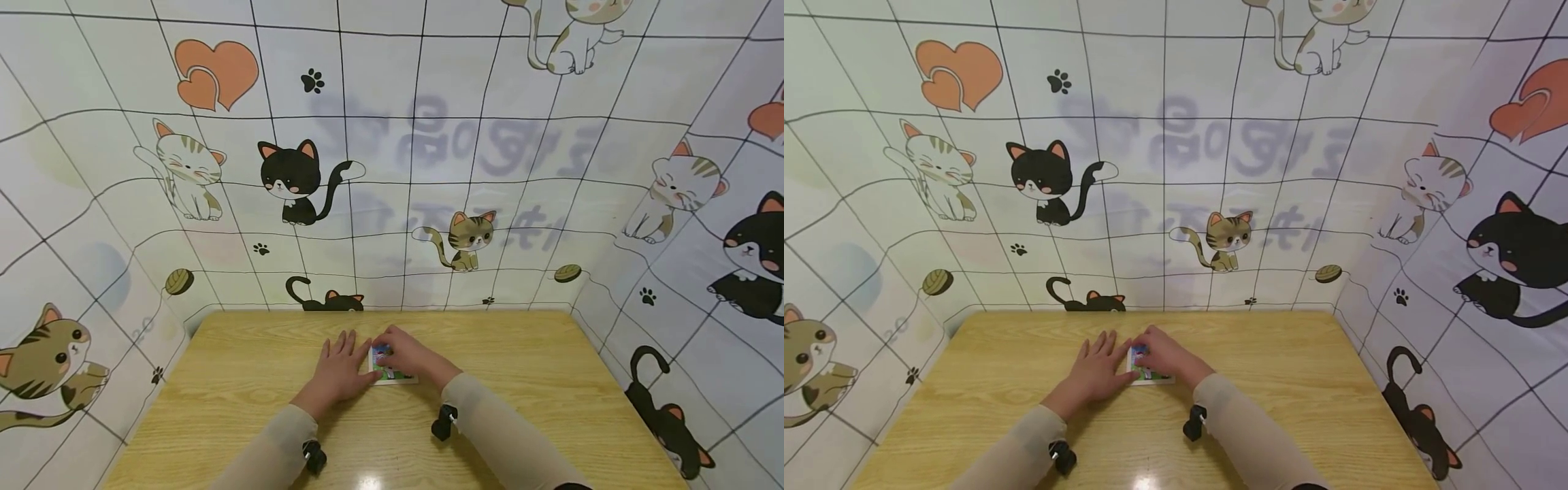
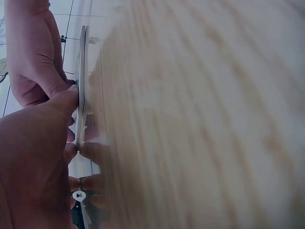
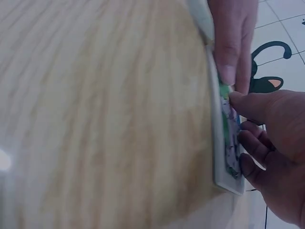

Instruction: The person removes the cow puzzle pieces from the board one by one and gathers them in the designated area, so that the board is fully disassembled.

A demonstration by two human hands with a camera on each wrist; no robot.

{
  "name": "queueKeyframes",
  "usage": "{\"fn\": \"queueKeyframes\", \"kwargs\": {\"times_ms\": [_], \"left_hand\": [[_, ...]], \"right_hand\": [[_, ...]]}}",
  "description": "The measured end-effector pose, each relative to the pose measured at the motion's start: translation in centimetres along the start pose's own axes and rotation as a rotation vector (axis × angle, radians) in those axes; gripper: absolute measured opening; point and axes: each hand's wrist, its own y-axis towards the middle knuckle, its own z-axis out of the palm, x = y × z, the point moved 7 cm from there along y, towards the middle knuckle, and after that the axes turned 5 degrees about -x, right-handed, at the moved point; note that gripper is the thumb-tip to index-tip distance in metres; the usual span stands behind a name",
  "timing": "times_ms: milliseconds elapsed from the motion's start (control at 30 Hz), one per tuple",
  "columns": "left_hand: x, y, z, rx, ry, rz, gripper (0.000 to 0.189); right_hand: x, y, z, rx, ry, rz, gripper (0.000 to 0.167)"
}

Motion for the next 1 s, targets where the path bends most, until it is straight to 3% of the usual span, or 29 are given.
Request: {"fn": "queueKeyframes", "kwargs": {"times_ms": [233,467,1000], "left_hand": [[0.27,0.14,-0.04,0.017,-0.008,0.006,0.086],[0.37,0.26,0.08,0.017,-0.009,0.002,0.086],[0.26,0.27,-0.08,0.015,-0.025,-0.004,0.086]], "right_hand": [[-0.03,0.15,0.12,-0.032,-0.002,-0.006,0.034],[0.11,0.37,-0.23,-0.001,-0.023,0.006,0.036],[-0.57,0.72,-0.13,0.015,0.092,0.066,0.035]]}}
